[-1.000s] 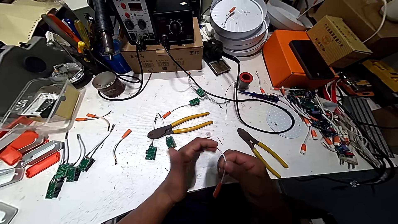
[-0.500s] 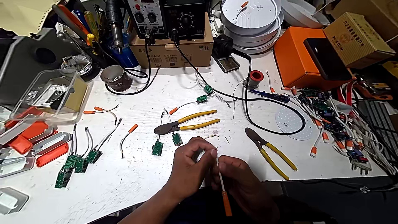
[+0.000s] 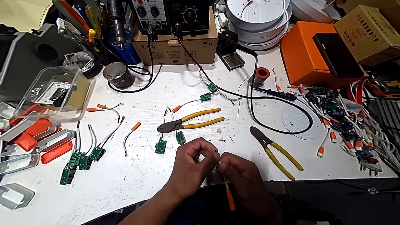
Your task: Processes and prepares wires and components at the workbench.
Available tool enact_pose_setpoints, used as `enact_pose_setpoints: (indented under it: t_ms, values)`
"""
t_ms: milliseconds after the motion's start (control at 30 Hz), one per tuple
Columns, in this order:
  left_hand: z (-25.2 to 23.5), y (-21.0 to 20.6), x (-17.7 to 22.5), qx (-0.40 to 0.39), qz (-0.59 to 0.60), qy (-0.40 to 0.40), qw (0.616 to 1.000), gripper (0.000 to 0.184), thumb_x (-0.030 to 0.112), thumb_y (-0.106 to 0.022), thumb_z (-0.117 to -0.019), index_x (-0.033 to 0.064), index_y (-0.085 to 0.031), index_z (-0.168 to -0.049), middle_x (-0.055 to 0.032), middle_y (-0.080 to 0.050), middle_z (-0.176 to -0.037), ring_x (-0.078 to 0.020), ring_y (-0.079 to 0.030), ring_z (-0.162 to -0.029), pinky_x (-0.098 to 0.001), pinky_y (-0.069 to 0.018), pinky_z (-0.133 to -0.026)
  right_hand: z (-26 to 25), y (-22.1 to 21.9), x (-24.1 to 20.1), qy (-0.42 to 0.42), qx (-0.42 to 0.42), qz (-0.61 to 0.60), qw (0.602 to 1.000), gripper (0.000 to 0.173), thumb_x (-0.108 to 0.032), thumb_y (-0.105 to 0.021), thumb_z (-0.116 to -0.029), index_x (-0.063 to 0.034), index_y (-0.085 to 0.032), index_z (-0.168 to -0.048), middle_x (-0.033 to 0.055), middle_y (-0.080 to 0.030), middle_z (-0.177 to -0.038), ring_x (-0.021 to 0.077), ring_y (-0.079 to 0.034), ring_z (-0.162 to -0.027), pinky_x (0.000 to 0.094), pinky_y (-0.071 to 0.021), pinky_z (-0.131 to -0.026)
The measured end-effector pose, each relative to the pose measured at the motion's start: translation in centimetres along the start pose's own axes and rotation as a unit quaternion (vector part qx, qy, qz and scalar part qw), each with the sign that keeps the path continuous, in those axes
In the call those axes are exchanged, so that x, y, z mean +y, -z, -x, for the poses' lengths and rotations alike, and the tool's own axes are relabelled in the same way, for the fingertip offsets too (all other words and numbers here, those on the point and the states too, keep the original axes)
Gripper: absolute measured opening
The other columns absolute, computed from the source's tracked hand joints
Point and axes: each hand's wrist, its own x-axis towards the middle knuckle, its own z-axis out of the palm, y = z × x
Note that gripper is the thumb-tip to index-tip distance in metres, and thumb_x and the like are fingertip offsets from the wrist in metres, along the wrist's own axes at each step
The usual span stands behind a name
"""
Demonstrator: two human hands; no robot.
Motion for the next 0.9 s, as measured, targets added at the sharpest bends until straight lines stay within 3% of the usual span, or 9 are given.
enact_pose_setpoints:
  t_ms: [133, 200, 267, 300, 367, 467, 600, 733, 900]
  values:
    - [0.1, -0.1, 0.1, 0.019, -0.033, -0.032, 0.999, 0.013, 0.009, -0.066, -0.0948, 0.0045, -0.069, -0.083, 0.0024, -0.065, -0.076, -0.001, -0.059, -0.069, -0.0166, -0.0488, -0.062, 0.1, 0.0, 0.3, 0.089, 0.023, 0.139, 0.986, 0.023, -0.019, -0.057, -0.1008, -0.0093, -0.065, -0.082, -0.0041, -0.056, -0.075, -0.0013, -0.052, -0.067, 0.0136, -0.0426, -0.06]
    - [0.3, -0.3, -0.3, 0.031, -0.015, -0.022, 0.999, 0.018, 0.009, -0.062, -0.096, 0.0065, -0.066, -0.079, 0.0031, -0.062, -0.073, -0.0014, -0.057, -0.066, -0.0173, -0.0473, -0.06, 0.1, -0.2, 1.0, 0.21, 0.078, 0.311, 0.924, 0.019, -0.021, -0.059, -0.0968, -0.0114, -0.066, -0.082, 0.0001, -0.062, -0.074, 0.0088, -0.057, -0.072, 0.0265, -0.0431, -0.069]
    - [0.5, -0.7, -0.7, 0.053, 0.036, 0.014, 0.998, 0.02, 0.01, -0.061, -0.0958, 0.0085, -0.064, -0.076, 0.003, -0.059, -0.07, -0.0024, -0.054, -0.061, -0.0183, -0.0454, -0.056, -0.2, -0.2, 1.2, 0.281, 0.117, 0.393, 0.868, 0.021, -0.021, -0.057, -0.0949, -0.0116, -0.066, -0.078, 0.0021, -0.061, -0.07, 0.0153, -0.057, -0.069, 0.0338, -0.0415, -0.068]
    - [0.6, -0.9, -0.8, 0.062, 0.055, 0.024, 0.996, 0.02, 0.011, -0.061, -0.0965, 0.0089, -0.064, -0.076, 0.003, -0.059, -0.069, -0.0025, -0.054, -0.06, -0.0186, -0.0459, -0.056, -0.2, -0.2, 1.1, 0.271, 0.124, 0.386, 0.873, 0.02, -0.021, -0.058, -0.0949, -0.0119, -0.066, -0.079, 0.0014, -0.062, -0.071, 0.014, -0.057, -0.069, 0.0328, -0.042, -0.068]
    - [0.5, -0.7, -0.6, 0.063, 0.06, 0.011, 0.996, 0.022, 0.015, -0.061, -0.1003, 0.0086, -0.068, -0.08, 0.0029, -0.064, -0.073, -0.0031, -0.059, -0.066, -0.02, -0.0511, -0.063, 0.2, -0.3, 0.7, 0.191, 0.114, 0.286, 0.932, 0.017, -0.019, -0.059, -0.0957, -0.0122, -0.066, -0.081, -0.002, -0.063, -0.075, 0.0059, -0.058, -0.073, 0.0241, -0.0436, -0.07]
    - [0.2, 0.6, -0.4, 0.044, 0.033, -0.037, 0.998, 0.022, 0.021, -0.058, -0.1026, 0.0081, -0.072, -0.091, 0.002, -0.068, -0.085, -0.0051, -0.063, -0.076, -0.0232, -0.054, -0.071, 0.1, 0.1, -0.1, 0.088, 0.09, 0.107, 0.986, 0.019, -0.011, -0.06, -0.0943, -0.0073, -0.065, -0.076, -0.0041, -0.058, -0.072, -0.0027, -0.054, -0.066, 0.012, -0.0444, -0.058]
    - [0.0, 1.6, -0.1, 0.005, -0.009, -0.026, 1.0, 0.019, 0.022, -0.064, -0.0992, 0.0048, -0.072, -0.099, 0.0016, -0.067, -0.087, -0.0048, -0.061, -0.073, -0.0219, -0.0523, -0.067, -0.1, 0.2, -0.2, 0.038, 0.075, 0.065, 0.994, 0.022, -0.01, -0.058, -0.0936, -0.0095, -0.062, -0.072, -0.0067, -0.054, -0.066, -0.0044, -0.047, -0.056, 0.012, -0.0365, -0.049]
    - [0.1, 1.0, 0.3, 0.007, -0.041, -0.014, 0.999, 0.012, 0.014, -0.069, -0.0964, 0.0037, -0.072, -0.092, 0.0013, -0.067, -0.082, -0.0025, -0.06, -0.069, -0.0183, -0.0506, -0.062, -0.2, -0.2, -0.2, 0.025, 0.073, 0.065, 0.995, 0.024, -0.009, -0.059, -0.0927, -0.01, -0.061, -0.069, -0.0076, -0.051, -0.062, -0.0043, -0.043, -0.052, 0.0126, -0.0331, -0.046]
    - [0.4, 0.7, 0.2, 0.032, -0.044, -0.033, 0.998, 0.01, 0.01, -0.067, -0.0967, 0.0032, -0.074, -0.092, -0.0002, -0.069, -0.086, -0.0042, -0.063, -0.074, -0.0195, -0.0536, -0.066, -0.4, -0.3, -0.1, 0.012, 0.076, 0.006, 0.997, 0.025, -0.009, -0.058, -0.0946, -0.0094, -0.063, -0.071, -0.0083, -0.052, -0.06, -0.0036, -0.045, -0.051, 0.0137, -0.0353, -0.047]
